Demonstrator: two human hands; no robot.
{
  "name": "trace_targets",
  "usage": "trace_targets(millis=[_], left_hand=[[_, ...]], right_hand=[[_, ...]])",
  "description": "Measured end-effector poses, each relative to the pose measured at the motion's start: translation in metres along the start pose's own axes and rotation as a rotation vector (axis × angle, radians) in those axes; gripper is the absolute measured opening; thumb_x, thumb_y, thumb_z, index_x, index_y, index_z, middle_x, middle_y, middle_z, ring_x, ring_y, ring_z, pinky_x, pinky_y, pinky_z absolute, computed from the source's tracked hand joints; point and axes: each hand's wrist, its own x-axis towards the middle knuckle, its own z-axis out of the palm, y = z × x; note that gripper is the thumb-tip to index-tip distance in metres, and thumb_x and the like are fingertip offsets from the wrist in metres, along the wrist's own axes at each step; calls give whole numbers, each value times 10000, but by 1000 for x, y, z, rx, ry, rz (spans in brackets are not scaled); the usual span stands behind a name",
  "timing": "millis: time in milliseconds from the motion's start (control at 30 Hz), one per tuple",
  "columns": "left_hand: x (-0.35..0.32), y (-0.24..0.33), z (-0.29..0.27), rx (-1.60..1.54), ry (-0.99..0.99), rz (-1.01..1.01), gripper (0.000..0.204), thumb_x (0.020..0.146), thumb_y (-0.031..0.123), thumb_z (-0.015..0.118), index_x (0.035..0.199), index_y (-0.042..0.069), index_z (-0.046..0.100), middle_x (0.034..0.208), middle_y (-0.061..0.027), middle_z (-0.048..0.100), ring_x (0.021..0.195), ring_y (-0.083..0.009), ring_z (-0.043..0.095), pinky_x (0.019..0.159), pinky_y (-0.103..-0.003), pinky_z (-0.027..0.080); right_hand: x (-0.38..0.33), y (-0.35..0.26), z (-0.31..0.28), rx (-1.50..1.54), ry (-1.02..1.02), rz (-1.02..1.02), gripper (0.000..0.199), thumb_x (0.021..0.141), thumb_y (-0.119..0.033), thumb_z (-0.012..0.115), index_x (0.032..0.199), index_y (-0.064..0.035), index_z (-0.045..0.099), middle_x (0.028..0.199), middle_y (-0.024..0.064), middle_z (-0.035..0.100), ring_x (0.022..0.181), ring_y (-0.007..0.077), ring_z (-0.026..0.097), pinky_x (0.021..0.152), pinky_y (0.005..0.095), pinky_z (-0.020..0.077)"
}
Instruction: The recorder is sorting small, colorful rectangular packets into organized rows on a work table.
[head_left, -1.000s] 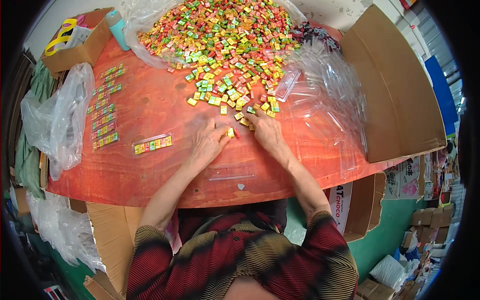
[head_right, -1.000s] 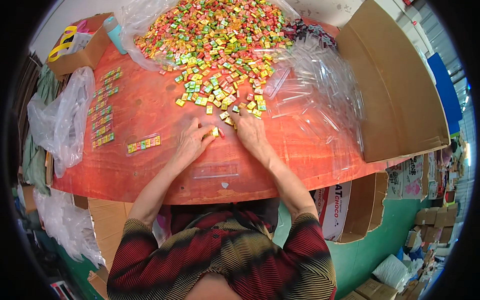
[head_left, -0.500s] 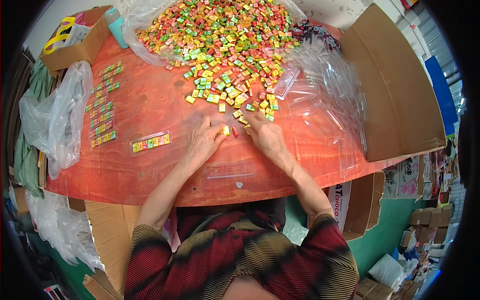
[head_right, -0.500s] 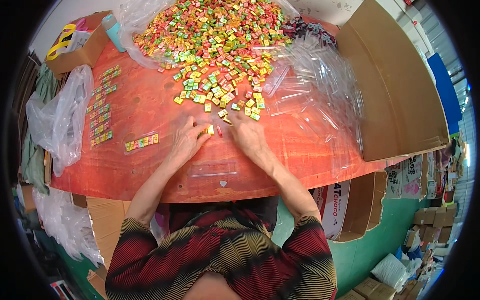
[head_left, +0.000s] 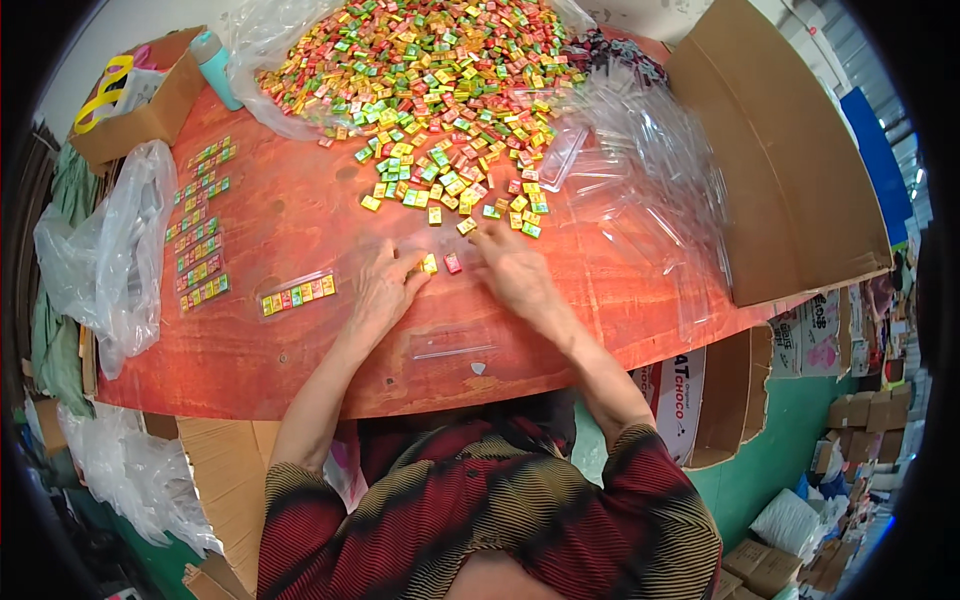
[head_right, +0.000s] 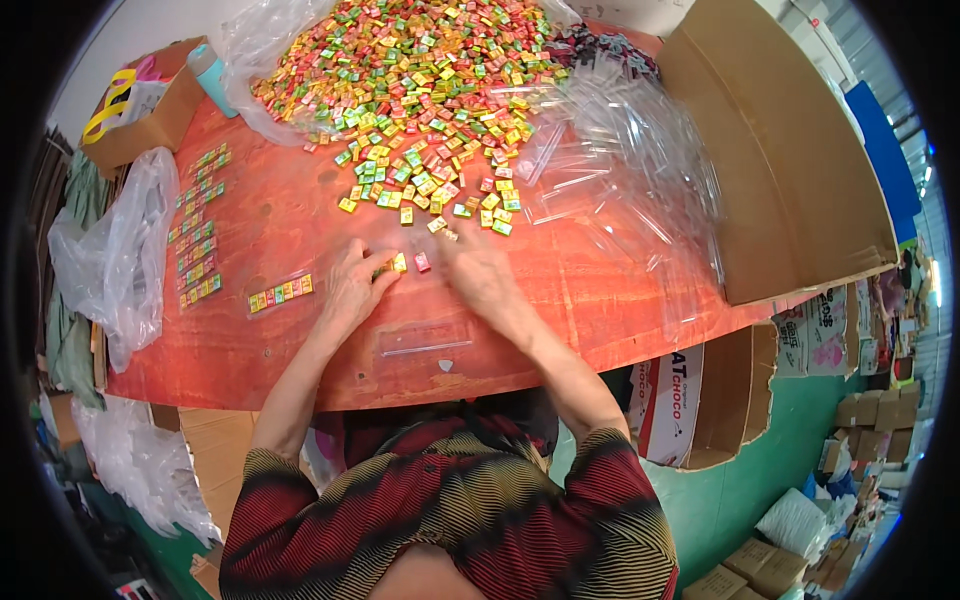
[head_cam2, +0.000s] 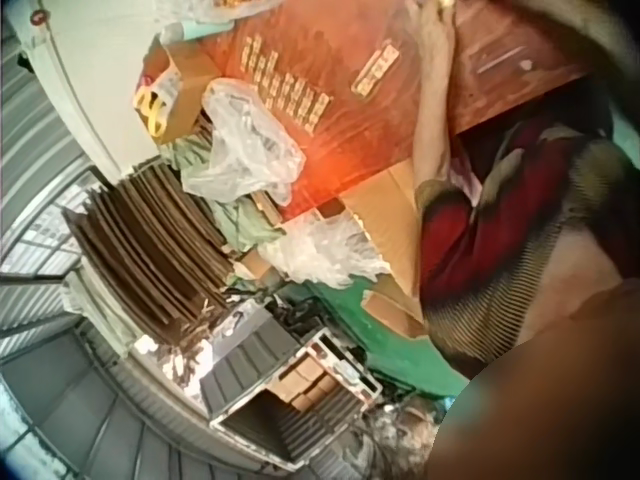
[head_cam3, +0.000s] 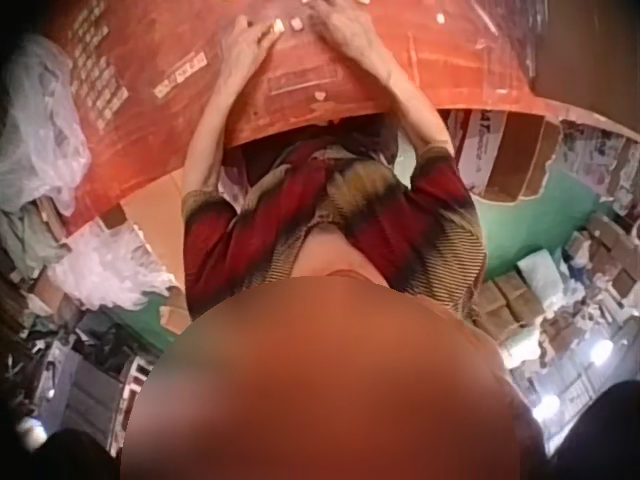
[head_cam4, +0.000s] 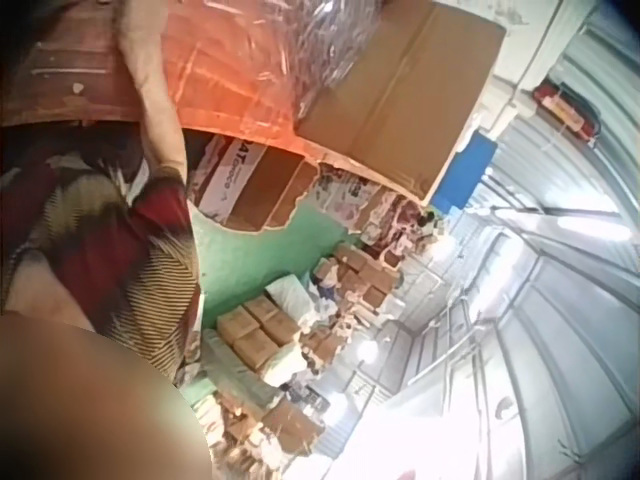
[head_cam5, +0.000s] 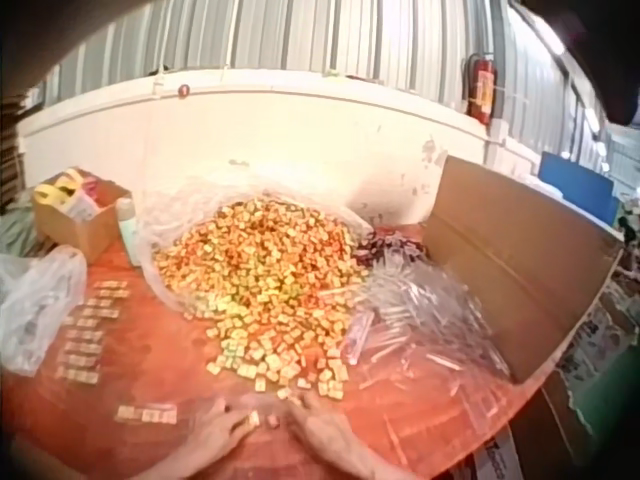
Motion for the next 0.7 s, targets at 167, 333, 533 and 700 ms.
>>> trace_targets(millis=[167,333,533,700], left_hand=[[8,3,7,-22,5,67,286,707,180,683,979,103,637,843,-110,473,785,-283,540,662,-383,441],[10,13,15,-46,-46,53,296,713,194,683,995,117,633,867,-107,476,825,-282,544,669,-393,436],[7,21,15,-19,-99,62,306,728,225,671,1021,152,626,907,-105,472,833,-282,545,676,-417,429],[9,25,17,-2,-74,93,293,694,203,689,974,129,639,893,-116,479,825,-300,536,675,-418,443]], right_hand=[[-6,15,-13,-15,-201,167,449,705,-44,640,1129,-41,493,1108,177,492,1039,341,495,830,389,447],[-10,22,4,73,-146,89,364,724,-26,593,1068,-29,472,1017,198,474,905,386,524,733,440,448],[-11,13,-10,133,-225,115,360,735,-62,604,1071,-40,474,1019,193,480,888,391,533,713,450,452],[-13,14,-8,131,-238,155,382,732,-72,621,1081,-44,467,1031,185,478,872,386,541,709,451,456]])
